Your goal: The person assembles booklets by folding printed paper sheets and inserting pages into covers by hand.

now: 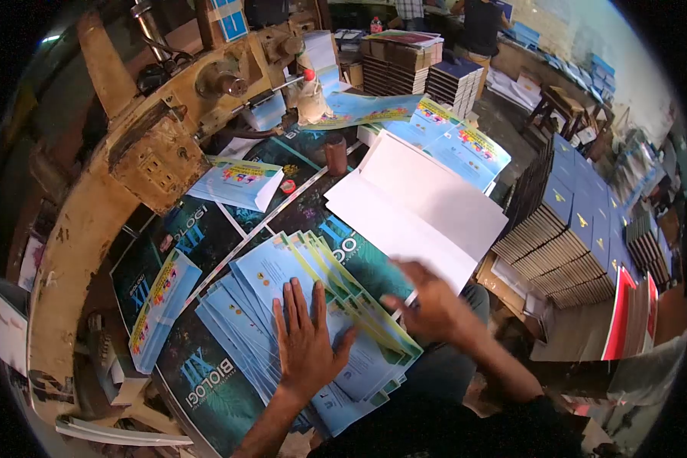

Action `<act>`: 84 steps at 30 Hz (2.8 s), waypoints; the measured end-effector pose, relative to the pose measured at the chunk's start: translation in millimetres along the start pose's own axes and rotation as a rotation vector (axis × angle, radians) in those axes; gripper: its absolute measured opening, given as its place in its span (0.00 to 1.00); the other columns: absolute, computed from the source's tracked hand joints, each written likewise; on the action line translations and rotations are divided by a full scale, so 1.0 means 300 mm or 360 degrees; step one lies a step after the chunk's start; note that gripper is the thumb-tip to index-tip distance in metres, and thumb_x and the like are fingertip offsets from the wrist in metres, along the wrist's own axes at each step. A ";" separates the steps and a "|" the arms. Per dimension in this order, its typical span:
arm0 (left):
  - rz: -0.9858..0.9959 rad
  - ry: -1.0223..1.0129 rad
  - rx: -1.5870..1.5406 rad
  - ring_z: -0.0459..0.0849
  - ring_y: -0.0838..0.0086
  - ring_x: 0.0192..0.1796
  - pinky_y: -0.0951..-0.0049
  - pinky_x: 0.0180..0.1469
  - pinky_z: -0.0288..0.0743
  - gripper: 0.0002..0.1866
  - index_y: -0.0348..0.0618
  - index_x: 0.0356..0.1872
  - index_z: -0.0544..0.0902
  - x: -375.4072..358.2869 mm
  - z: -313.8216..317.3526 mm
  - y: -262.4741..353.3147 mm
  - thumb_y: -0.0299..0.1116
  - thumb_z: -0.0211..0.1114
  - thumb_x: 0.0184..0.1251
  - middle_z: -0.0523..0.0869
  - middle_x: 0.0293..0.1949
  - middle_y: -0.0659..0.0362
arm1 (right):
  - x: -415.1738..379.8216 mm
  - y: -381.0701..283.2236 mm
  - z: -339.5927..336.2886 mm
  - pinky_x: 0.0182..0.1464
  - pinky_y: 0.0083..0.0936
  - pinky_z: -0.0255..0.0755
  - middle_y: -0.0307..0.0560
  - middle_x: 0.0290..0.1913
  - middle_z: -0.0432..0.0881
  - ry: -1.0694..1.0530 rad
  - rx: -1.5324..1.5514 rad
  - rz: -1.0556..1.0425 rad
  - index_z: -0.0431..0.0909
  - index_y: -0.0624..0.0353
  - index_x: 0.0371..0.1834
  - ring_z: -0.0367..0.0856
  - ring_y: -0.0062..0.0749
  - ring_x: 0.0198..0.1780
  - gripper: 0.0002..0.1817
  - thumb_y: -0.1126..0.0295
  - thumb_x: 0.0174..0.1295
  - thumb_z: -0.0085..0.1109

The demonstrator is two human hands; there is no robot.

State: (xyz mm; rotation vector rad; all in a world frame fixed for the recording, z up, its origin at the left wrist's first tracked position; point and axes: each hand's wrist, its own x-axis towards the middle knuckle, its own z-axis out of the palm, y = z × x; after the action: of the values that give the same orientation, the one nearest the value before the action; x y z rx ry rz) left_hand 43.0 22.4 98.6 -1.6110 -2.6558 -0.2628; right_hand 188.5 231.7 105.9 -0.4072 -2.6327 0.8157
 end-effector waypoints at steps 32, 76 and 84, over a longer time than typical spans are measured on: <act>-0.0159 0.0158 0.0057 0.49 0.36 0.83 0.29 0.79 0.37 0.54 0.32 0.79 0.61 -0.006 0.000 0.014 0.72 0.57 0.70 0.55 0.79 0.27 | 0.007 0.198 -0.113 0.77 0.44 0.66 0.70 0.76 0.67 -0.0314 -0.0630 0.0192 0.66 0.66 0.76 0.70 0.62 0.74 0.49 0.54 0.53 0.79; -0.0173 0.0125 -0.0005 0.44 0.39 0.85 0.38 0.82 0.35 0.40 0.32 0.81 0.57 0.031 -0.046 -0.046 0.49 0.56 0.79 0.50 0.82 0.32 | -0.203 -0.163 -0.031 0.49 0.39 0.86 0.57 0.65 0.80 -0.0694 0.1174 0.0421 0.70 0.60 0.76 0.86 0.44 0.56 0.35 0.63 0.68 0.72; -0.0056 0.0280 0.0058 0.55 0.46 0.83 0.29 0.80 0.31 0.37 0.32 0.77 0.66 0.016 0.020 -0.053 0.50 0.56 0.77 0.62 0.79 0.36 | 0.035 -0.136 -0.048 0.82 0.46 0.55 0.67 0.80 0.60 -0.0933 0.0697 -0.0293 0.54 0.55 0.84 0.60 0.58 0.80 0.66 0.43 0.44 0.85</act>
State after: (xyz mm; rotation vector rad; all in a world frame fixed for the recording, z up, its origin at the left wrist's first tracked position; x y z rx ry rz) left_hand 27.2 20.5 91.1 -1.4584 -2.5434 -0.3381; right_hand 178.1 210.3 143.5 0.2272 -2.8036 1.5921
